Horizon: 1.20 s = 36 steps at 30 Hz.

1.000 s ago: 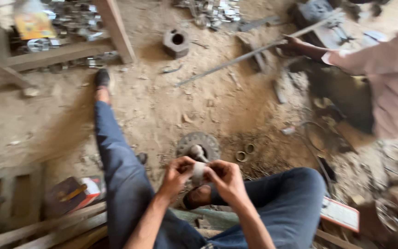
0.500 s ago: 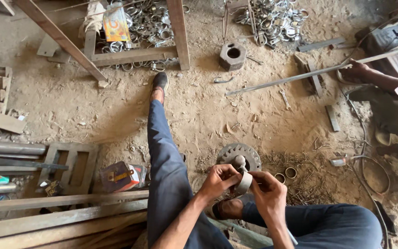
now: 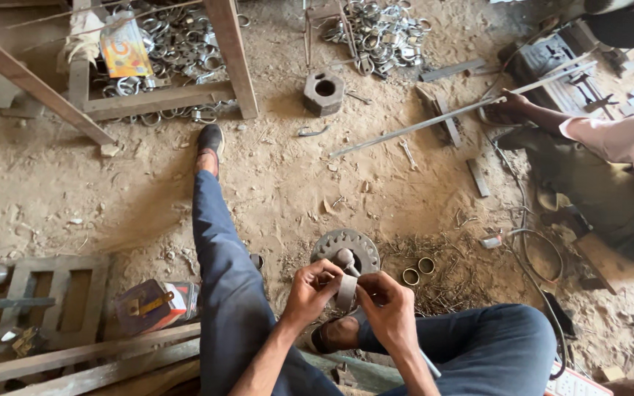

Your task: The person sits on the ground and uses a hammer to strike a cylindrical metal piece placed on a gear-like metal part. They repeatedly hit the metal piece, rotate it, and inspect it by hand while another person grinds metal in the background.

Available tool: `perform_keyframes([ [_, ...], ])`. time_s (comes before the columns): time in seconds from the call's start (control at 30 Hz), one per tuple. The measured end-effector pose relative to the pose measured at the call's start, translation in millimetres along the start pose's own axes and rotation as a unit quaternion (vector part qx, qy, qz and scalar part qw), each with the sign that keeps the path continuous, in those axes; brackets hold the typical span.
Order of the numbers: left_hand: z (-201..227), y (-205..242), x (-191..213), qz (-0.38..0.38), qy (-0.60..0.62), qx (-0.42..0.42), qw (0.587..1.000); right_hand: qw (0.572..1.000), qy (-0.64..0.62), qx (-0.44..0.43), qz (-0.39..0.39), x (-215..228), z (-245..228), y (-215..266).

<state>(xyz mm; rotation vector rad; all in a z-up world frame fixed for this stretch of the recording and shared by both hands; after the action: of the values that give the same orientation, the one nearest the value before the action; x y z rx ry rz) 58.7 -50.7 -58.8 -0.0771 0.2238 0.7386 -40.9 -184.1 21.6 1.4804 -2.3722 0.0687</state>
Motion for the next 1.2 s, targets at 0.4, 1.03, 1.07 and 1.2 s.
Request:
perform_keyframes([
  [0.4,9,0,-3,-0.030,0.021,-0.007,0.999,0.997,-0.047,-0.047,-0.037,-3,29,-4],
  [1.03,25,-1,-4,0.000,-0.042,-0.023,0.999,1.000,0.002,-0.013,0.011,-1,19,3],
  [1.07,23,1,-1,0.009,-0.032,-0.018,0.999,1.000,0.003,-0.018,0.003,-4,19,2],
  [1.2,14,0,1,0.012,0.003,-0.010,1.000,0.998,-0.016,-0.051,-0.042,-6,19,-1],
])
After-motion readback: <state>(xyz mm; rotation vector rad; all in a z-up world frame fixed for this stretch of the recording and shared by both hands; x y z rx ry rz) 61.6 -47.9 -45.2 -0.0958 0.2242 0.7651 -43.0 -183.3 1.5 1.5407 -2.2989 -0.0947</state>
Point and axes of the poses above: each hand's wrist, its own y-axis away from the middle knuckle, its own x-axis out of the back of the hand, z = x × y, the point moved 7 cm from there along -y, towards the middle knuckle, and after that the axes turned 6 degrees about -z, right-handed, at the moved point
